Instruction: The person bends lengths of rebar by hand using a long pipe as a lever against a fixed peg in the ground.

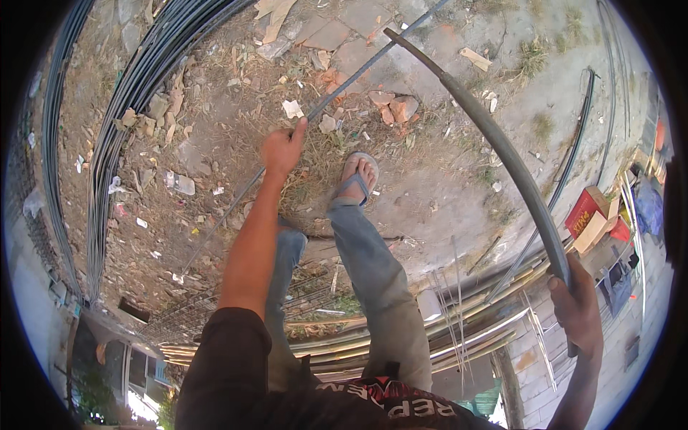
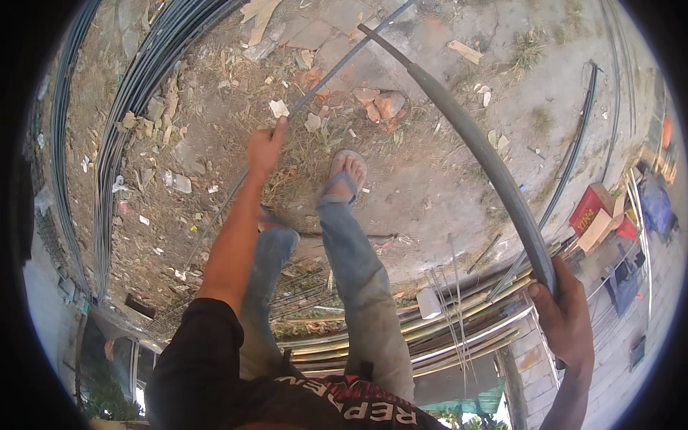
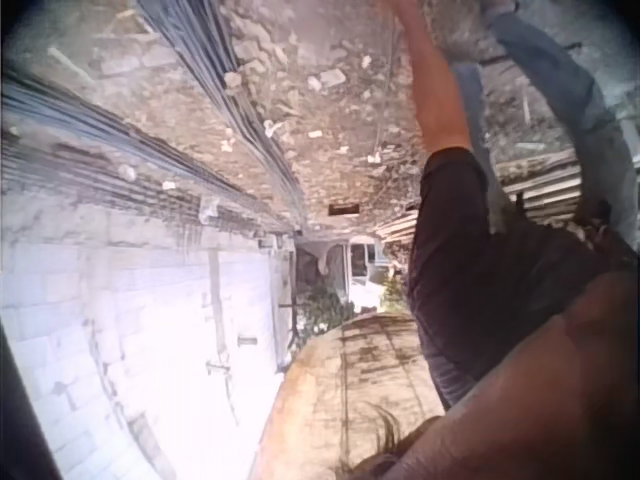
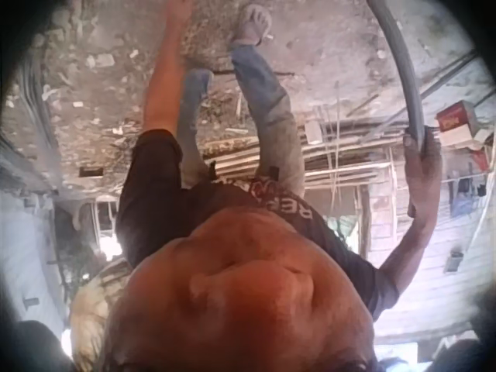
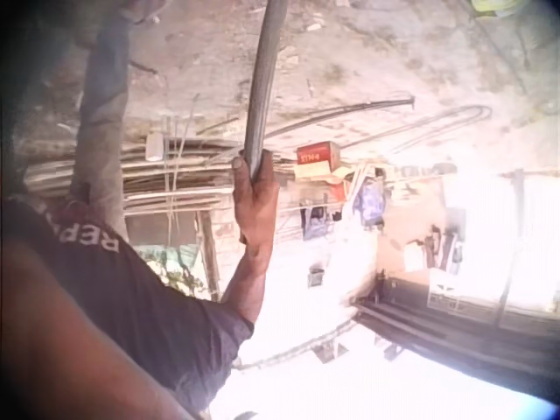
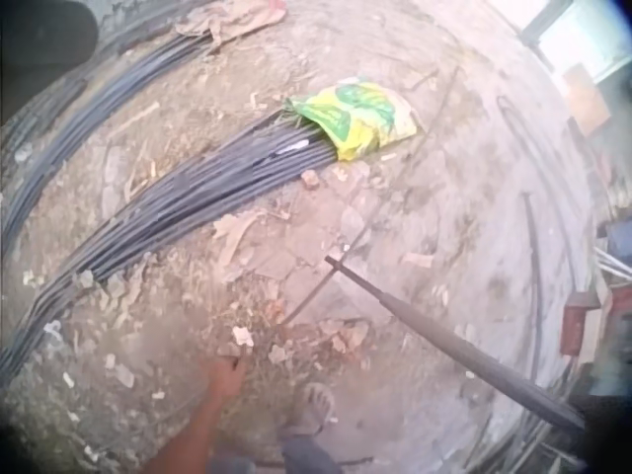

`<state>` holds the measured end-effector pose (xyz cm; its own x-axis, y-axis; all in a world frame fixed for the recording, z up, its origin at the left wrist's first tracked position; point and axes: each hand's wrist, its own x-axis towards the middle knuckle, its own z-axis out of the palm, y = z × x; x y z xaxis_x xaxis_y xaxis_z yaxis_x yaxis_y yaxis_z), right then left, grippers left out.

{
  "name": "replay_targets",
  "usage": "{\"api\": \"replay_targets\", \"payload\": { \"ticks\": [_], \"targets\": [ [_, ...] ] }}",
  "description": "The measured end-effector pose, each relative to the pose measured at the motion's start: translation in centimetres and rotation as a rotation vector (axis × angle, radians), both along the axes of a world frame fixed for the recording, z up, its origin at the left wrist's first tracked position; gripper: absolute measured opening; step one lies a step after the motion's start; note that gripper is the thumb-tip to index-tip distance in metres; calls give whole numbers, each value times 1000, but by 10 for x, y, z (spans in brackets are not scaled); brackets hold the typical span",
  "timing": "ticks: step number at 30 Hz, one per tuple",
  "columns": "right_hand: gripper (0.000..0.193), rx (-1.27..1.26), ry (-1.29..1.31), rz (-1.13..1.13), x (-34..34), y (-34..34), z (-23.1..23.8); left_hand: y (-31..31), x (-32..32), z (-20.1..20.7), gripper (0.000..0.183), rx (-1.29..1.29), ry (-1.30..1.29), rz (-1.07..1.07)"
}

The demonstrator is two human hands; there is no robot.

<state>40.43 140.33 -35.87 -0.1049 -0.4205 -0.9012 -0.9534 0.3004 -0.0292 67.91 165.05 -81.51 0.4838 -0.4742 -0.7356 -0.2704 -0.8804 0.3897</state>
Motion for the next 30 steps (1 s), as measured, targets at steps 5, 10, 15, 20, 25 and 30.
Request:
{"api": "replay_targets", "payload": {
  "ticks": [5, 10, 15, 20, 25, 30],
  "targets": [
    [42, 83, 110, -65, 40, -6, 12, 8, -24, -23, 81, -13, -49, -29],
    [65, 272, 2, -152, 59, 28, 4, 16, -21, -62, 82, 22, -1, -7],
    [81, 164, -104, -498, 53, 37, 13, 6, -9, -42, 80, 23, 63, -31],
    [84, 143, -74, -495, 51, -11, 32, 13, -1, -31, 75, -73, -7, -18],
    [69, 298, -114, -618, 68, 43, 17, 10, -1, -31, 81, 20, 46, -14],
    [55, 311, -243, -766, 85, 81, -6, 26, 13, -63, 80, 7, 59, 43]
  ]
}}
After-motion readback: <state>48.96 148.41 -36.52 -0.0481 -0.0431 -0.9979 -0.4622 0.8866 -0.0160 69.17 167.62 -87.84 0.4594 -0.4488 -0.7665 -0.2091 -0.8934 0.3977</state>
